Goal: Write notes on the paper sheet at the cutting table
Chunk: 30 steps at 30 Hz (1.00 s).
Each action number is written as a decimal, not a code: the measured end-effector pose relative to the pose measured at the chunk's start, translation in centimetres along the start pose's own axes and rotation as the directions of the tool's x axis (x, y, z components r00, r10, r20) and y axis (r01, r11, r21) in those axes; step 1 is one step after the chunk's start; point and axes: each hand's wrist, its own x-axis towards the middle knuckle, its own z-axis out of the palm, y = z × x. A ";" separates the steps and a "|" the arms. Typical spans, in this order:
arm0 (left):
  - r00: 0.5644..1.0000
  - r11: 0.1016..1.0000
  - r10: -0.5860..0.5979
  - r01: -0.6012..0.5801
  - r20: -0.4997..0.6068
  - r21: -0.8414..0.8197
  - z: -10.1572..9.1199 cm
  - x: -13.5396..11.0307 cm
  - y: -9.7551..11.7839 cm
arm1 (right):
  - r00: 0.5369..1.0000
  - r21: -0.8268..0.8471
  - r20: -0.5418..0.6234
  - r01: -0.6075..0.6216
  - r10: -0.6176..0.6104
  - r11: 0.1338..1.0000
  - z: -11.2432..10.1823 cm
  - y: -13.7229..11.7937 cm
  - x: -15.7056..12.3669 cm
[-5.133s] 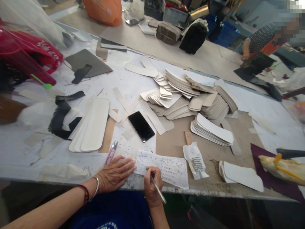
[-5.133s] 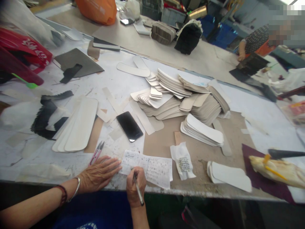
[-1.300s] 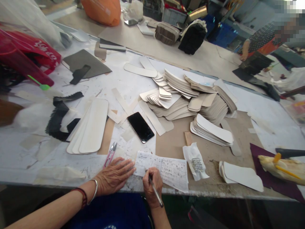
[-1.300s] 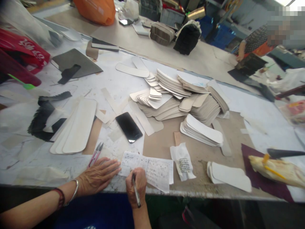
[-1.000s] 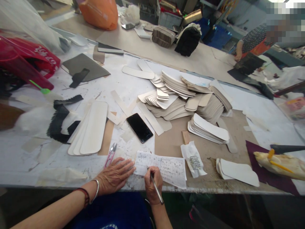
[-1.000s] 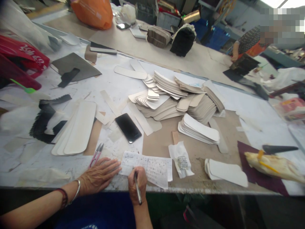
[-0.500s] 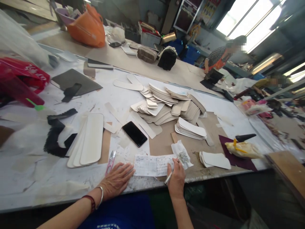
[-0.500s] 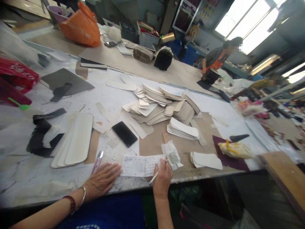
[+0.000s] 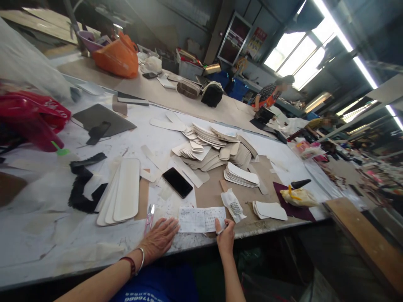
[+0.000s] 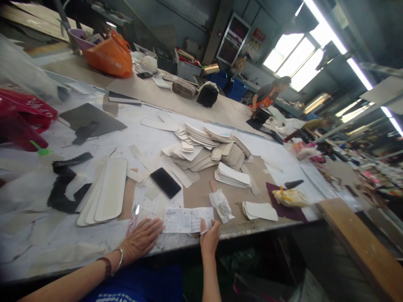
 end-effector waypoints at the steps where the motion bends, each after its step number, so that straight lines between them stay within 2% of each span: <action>1: 1.000 1.000 0.012 -0.012 0.007 0.008 0.1 -0.1 0.0 | 1.000 -0.016 -0.006 0.002 -0.002 1.000 0.1 -0.1 -0.1; 7: 0.998 0.999 0.007 -0.005 0.056 -0.033 0.8 -0.5 -0.2 | 1.000 -0.053 -0.025 0.010 -0.012 0.999 0.7 -0.4 -0.4; 13: 0.974 0.969 -0.127 0.162 0.187 -0.188 0.1 0.6 0.2 | 0.999 0.009 -0.032 -0.009 0.009 1.000 1.0 -1.4 -0.2; 18: 0.936 0.900 -0.208 0.296 0.283 -0.319 -1.0 1.6 0.2 | 1.000 0.127 -0.009 -0.020 0.021 0.992 0.5 -3.0 -0.3; 23: 0.895 0.774 -0.285 0.427 0.345 -0.469 -0.8 2.1 -0.9 | 0.998 0.230 0.020 -0.056 0.053 0.971 -0.1 -5.0 -0.9; 25: 0.863 0.682 -0.337 0.499 0.377 -0.534 -0.9 2.6 -1.5 | 0.997 0.257 0.029 -0.072 0.067 0.964 -0.4 -5.7 -1.1; 27: 0.798 0.561 -0.420 0.603 0.433 -0.567 -1.3 3.3 -2.1 | 0.996 0.287 0.040 -0.085 0.077 0.954 -0.7 -6.5 -1.2; 30: 0.618 0.320 -0.553 0.777 0.558 -0.543 -2.3 4.4 -2.8 | 0.993 0.343 0.056 -0.117 0.104 0.932 -1.3 -7.5 -1.2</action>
